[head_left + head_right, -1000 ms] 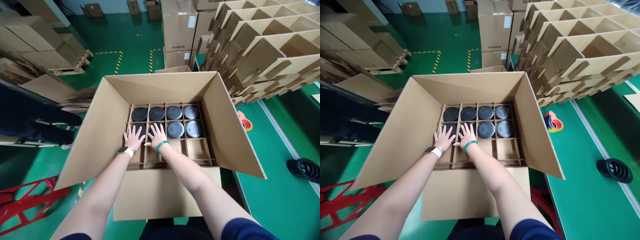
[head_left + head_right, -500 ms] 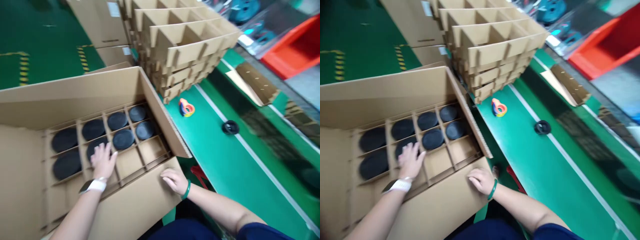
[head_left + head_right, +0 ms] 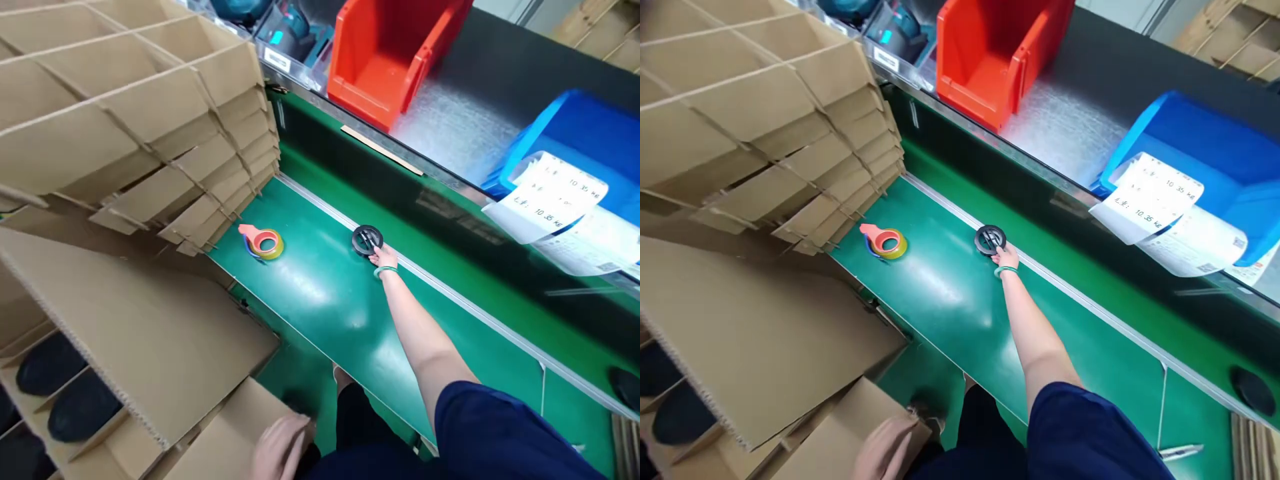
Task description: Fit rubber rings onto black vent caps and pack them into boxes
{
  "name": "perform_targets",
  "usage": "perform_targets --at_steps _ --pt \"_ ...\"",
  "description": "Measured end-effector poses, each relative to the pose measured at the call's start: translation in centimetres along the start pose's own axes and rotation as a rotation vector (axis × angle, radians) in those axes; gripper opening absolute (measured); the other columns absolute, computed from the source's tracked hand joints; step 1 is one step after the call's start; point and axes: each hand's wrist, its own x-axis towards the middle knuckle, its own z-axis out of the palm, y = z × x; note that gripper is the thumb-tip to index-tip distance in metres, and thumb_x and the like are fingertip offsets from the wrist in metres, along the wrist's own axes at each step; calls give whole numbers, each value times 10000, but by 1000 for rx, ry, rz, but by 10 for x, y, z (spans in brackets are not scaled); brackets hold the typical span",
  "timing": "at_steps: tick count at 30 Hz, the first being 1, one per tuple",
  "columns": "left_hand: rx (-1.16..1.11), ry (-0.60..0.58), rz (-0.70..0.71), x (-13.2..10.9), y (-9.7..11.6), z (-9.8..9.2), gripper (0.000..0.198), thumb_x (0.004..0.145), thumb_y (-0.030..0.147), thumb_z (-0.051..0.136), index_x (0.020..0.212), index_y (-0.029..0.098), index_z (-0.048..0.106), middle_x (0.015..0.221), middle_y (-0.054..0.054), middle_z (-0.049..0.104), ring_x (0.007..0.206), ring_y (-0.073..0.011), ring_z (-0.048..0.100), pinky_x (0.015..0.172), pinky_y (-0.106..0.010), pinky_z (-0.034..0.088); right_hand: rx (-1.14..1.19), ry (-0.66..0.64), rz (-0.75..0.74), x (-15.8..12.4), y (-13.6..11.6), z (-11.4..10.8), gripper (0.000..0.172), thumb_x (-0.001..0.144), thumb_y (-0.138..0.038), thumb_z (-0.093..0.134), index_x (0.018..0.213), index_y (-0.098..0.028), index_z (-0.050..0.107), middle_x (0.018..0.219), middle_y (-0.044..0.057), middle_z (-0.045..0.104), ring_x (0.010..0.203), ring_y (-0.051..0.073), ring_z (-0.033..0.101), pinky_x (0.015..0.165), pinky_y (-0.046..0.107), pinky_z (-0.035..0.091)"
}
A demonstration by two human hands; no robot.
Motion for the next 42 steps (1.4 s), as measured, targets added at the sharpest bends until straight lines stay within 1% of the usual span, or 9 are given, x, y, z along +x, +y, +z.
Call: perform_targets --at_steps 3,7,10,18,26,30,33,39,42 --pt "-86 -16 -89 78 30 27 256 809 426 659 1049 479 728 1061 -35 765 999 -349 725 879 -549 629 59 -86 -33 -12 9 1 527 772 -312 743 1215 -64 601 551 -42 567 499 151 605 490 217 504" --pt "-438 144 -337 180 51 51 623 887 514 601 1408 188 500 1299 -189 638 1149 -318 668 1033 -545 536 113 -230 -93 -56 18 -15 593 691 -362 789 1204 -105 636 621 -59 582 519 146 616 550 250 525" --pt "-536 160 -397 227 69 59 718 937 560 515 1513 170 336 1312 -209 608 1127 -293 679 985 -501 567 209 -395 -154 -87 13 -32 589 713 -403 802 1218 -143 644 664 -62 573 538 140 614 590 280 542" --pt "-654 207 -248 230 136 51 695 902 513 614 1499 246 382 1170 -84 630 956 -217 670 753 -347 649 374 -653 -78 -116 -20 -61 484 818 -385 788 1242 -200 645 707 -27 582 605 149 597 536 265 547" --pt "-705 200 -232 213 152 42 692 914 445 635 1507 202 375 981 -52 640 834 -184 654 741 -348 633 291 -610 133 -129 -50 -55 438 848 -586 702 1004 -189 603 745 1 613 586 131 553 487 214 470" --pt "-633 258 -238 184 143 38 663 926 444 619 1505 213 398 861 -21 593 768 -170 613 745 -346 605 125 -750 214 -151 -48 -44 594 661 -447 891 1097 -224 556 931 24 662 684 160 602 444 187 434" --pt "-581 286 -278 128 123 35 624 953 439 579 1513 236 393 877 -27 596 794 -166 590 774 -325 569 66 -906 252 -192 -27 -46 775 590 -351 932 1239 -258 519 1169 67 629 882 227 638 455 205 485" --pt "-772 373 -435 -51 70 18 664 944 485 568 1506 181 387 935 -70 639 828 -189 620 793 -341 552 -118 -1225 452 -315 45 -65 770 738 -437 866 1381 -273 477 1176 92 625 712 168 616 505 254 546" --pt "-822 490 -470 -145 46 0 700 954 517 523 1533 170 333 923 -84 673 857 -224 652 837 -382 549 -213 -1394 437 -387 67 -44 706 730 -458 870 1336 -258 568 999 59 657 566 131 541 452 245 502"
